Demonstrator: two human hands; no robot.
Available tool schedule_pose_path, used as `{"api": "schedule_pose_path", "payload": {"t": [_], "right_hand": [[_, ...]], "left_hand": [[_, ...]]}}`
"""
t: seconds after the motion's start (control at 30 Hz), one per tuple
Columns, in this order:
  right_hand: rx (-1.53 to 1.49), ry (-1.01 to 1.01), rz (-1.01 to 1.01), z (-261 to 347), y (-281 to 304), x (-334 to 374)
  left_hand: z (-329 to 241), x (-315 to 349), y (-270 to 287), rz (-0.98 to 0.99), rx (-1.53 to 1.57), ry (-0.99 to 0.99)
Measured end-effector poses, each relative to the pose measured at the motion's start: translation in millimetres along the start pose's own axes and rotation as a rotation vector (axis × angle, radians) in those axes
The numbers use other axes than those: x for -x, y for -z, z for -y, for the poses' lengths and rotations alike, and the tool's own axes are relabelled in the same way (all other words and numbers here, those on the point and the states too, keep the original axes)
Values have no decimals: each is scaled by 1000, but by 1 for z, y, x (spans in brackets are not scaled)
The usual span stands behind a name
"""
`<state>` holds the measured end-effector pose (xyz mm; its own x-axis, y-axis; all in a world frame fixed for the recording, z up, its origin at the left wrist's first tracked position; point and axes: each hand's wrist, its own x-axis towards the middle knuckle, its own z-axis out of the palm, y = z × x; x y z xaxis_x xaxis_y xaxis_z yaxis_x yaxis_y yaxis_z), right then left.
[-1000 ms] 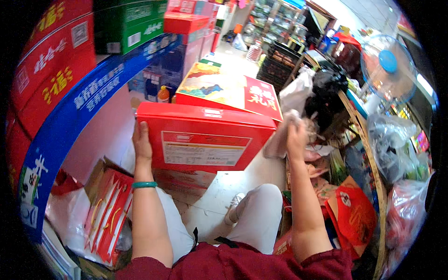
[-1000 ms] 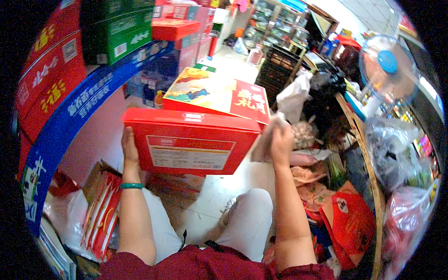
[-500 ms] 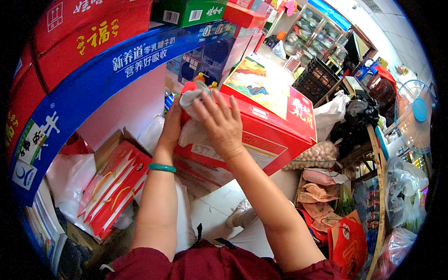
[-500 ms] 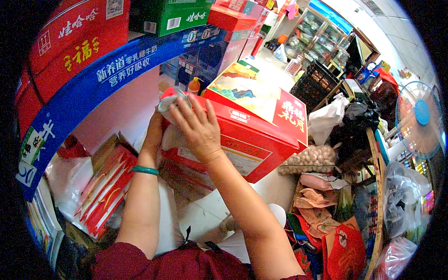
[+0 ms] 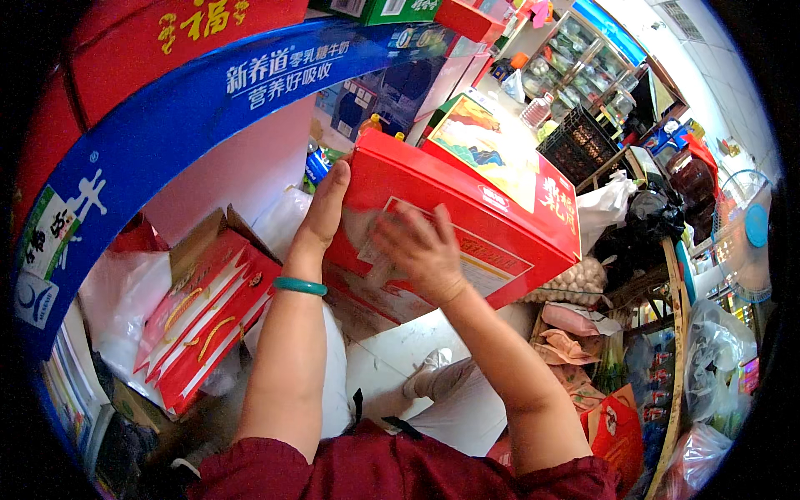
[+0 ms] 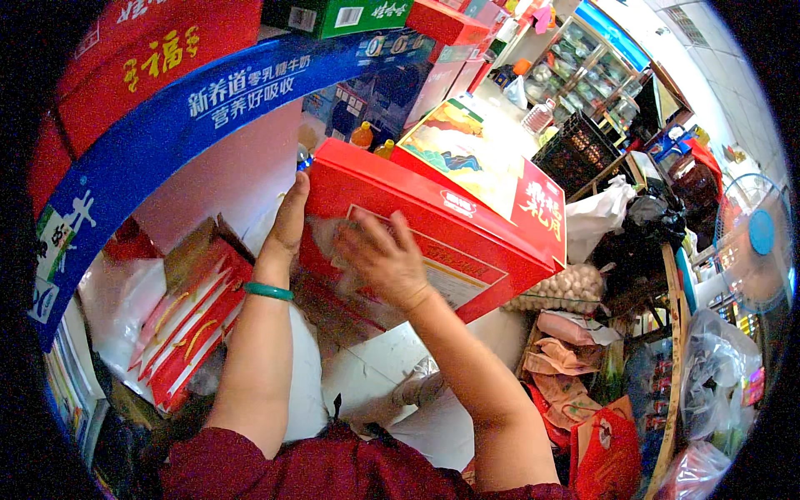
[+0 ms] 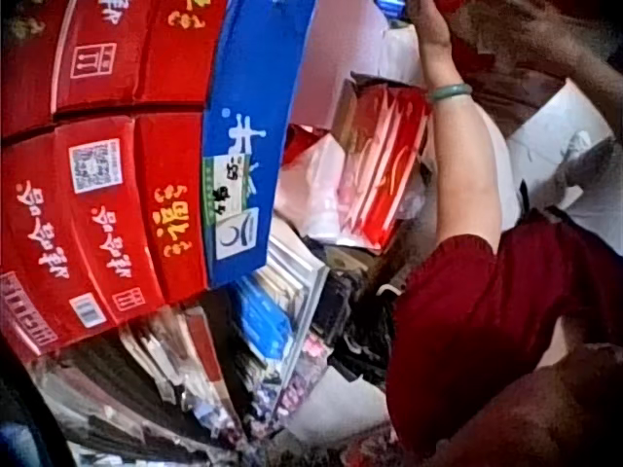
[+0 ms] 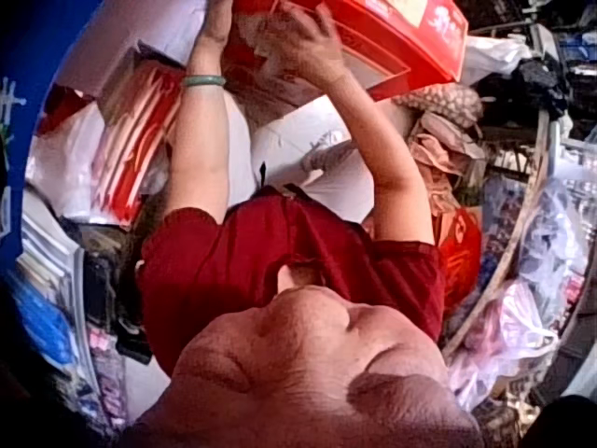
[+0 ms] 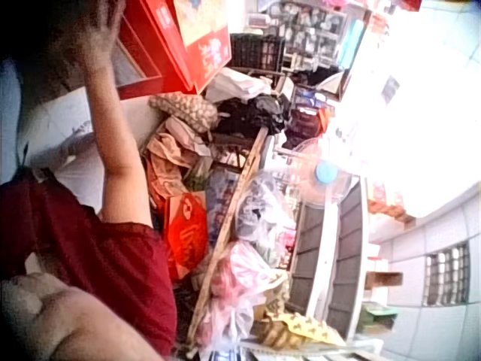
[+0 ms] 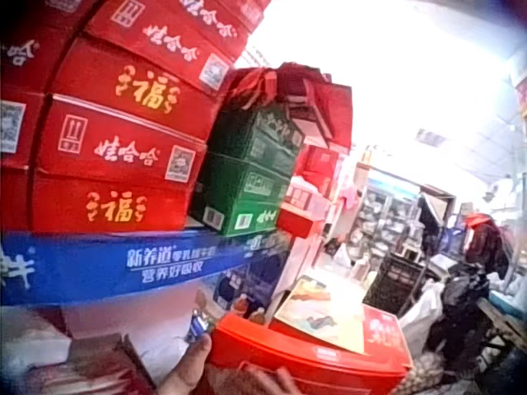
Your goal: The person sits on the floor and wipes the surfaces of several red cardboard boxes with a cloth. They handle each box individually, turning them over to wipe different sides, then stack them.
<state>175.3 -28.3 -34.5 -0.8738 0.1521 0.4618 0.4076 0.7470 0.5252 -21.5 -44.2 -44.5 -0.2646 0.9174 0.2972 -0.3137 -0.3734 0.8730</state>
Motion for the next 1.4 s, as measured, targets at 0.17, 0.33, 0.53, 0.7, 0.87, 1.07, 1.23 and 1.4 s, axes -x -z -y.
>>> {"api": "schedule_pose_path", "payload": {"t": [0.17, 0.33, 0.53, 0.7, 0.87, 1.07, 1.23, 1.4], "right_hand": [[65, -254, -290, -28, 29, -46], [-128, -77, -127, 6, -13, -38], [-236, 171, 147, 60, -59, 13], [-178, 206, 205, 58, -56, 36], [-148, -77, 104, 31, -21, 65], [78, -488, -148, -14, 20, 91], [-24, -426, -202, -3, 0, 40], [-140, -246, -78, 20, -13, -1]], "left_hand": [[-10, 2, -6, 138, 264, 60], [0, -1, 3, 109, 227, 26], [8, -5, 3, 48, 95, -14], [12, -5, 0, 3, -60, -98], [15, -6, 0, -22, -81, -151], [14, -6, -3, -53, -117, -176], [22, -9, -3, -60, -126, -206], [22, -13, -1, -41, -183, -184]]}}
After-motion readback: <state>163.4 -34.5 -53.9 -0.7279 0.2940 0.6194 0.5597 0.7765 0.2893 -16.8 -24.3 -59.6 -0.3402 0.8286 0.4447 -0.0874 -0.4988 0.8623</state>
